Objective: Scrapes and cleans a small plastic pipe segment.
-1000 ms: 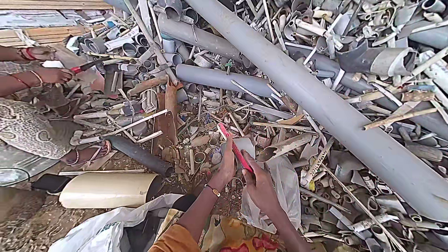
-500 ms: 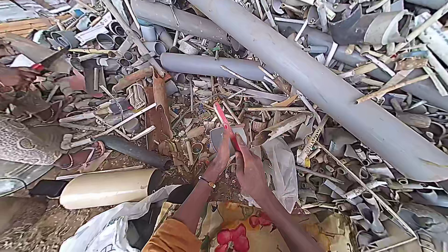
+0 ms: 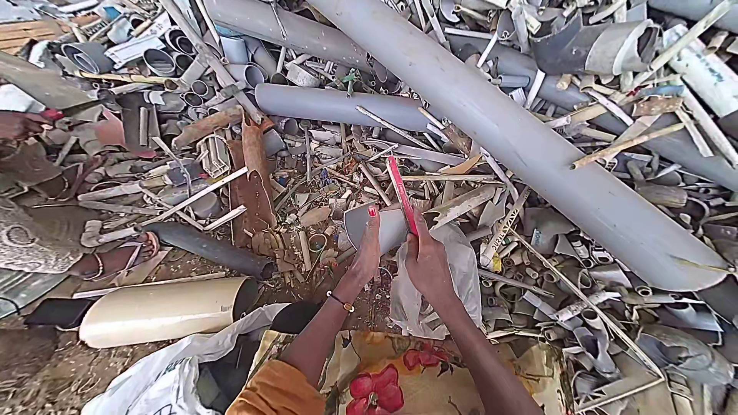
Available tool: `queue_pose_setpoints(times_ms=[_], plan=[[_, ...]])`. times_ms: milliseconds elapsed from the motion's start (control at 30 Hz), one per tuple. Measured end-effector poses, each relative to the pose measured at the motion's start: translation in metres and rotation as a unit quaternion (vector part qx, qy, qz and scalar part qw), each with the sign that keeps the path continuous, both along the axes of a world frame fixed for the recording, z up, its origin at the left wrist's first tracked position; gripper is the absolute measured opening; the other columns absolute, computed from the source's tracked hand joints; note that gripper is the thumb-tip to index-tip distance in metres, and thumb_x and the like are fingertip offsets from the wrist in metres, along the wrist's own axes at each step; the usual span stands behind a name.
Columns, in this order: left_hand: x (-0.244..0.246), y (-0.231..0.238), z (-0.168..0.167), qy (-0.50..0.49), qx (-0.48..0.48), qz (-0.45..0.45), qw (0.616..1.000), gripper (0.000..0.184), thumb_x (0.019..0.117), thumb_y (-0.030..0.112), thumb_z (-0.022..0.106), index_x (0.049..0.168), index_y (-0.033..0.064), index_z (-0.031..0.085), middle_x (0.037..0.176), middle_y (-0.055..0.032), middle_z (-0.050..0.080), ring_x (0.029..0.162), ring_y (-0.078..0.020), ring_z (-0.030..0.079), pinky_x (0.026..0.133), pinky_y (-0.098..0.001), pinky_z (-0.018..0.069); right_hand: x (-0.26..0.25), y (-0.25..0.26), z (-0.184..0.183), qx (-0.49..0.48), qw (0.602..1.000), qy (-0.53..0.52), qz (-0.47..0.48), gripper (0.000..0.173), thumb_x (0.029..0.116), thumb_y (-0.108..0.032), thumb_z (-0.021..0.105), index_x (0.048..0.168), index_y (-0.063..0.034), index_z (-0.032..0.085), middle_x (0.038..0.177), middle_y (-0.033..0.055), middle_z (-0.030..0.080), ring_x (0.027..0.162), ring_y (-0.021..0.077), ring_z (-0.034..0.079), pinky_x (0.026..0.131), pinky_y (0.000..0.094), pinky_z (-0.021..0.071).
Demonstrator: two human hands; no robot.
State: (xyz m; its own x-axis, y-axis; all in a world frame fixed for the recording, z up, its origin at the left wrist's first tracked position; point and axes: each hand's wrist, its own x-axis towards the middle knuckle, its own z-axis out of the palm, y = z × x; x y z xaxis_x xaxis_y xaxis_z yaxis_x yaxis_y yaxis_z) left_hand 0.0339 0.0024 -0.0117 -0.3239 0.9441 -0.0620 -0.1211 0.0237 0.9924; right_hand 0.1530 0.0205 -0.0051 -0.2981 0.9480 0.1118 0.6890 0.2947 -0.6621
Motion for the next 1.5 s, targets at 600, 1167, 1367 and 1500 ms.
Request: queue_pose_setpoints(times_ms=[600, 1167, 1367, 1500], plan=[[0.000, 0.002, -0.013, 0.073, 0.007, 0.021, 0.997, 0.066, 0.1094, 0.041, 0.018, 0.148, -0.0080, 0.039, 0.150, -0.0245, 0.045, 0.142, -0.0202, 0.041, 0.119, -0.0354, 0.0304, -0.007, -0.018, 0.009, 0.060, 0.998, 0.008, 0.025, 0.051, 0.1027, -0.009, 0.047, 0.153, -0.0054, 0.048, 0.102, 0.0228, 0.073, 0.085, 0.0391, 0.072, 0.073, 0.0544, 0.0560], [0.008, 0.003, -0.004, 0.034, -0.002, -0.052, 0.998, 0.063, 0.1099, 0.038, 0.018, 0.145, -0.0110, 0.039, 0.141, -0.0250, 0.051, 0.129, -0.0169, 0.051, 0.111, -0.0325, 0.0389, 0.006, -0.020, -0.007, 0.151, 0.976, 0.097, 0.122, 0.051, 0.0977, -0.008, 0.047, 0.147, 0.0017, 0.053, 0.108, 0.0200, 0.075, 0.087, 0.0334, 0.074, 0.077, 0.0479, 0.0599], [0.002, -0.002, 0.000, 0.001, 0.031, -0.028, 0.999, 0.069, 0.1080, 0.044, 0.014, 0.155, -0.0050, 0.025, 0.157, -0.0212, 0.034, 0.144, -0.0155, 0.037, 0.119, -0.0340, 0.0316, 0.029, -0.001, 0.008, 0.052, 0.996, 0.015, 0.065, 0.049, 0.1054, -0.012, 0.044, 0.154, -0.0110, 0.049, 0.108, 0.0261, 0.072, 0.095, 0.0458, 0.070, 0.082, 0.0617, 0.0524], [-0.002, 0.007, -0.006, -0.039, 0.069, -0.023, 0.997, 0.066, 0.1088, 0.042, 0.008, 0.145, 0.0010, 0.045, 0.133, -0.0098, 0.059, 0.119, -0.0078, 0.058, 0.103, -0.0269, 0.0474, 0.016, -0.023, 0.010, 0.097, 0.991, -0.033, 0.089, 0.054, 0.1017, -0.010, 0.047, 0.155, -0.0175, 0.049, 0.098, 0.0204, 0.071, 0.075, 0.0383, 0.070, 0.064, 0.0527, 0.0553]])
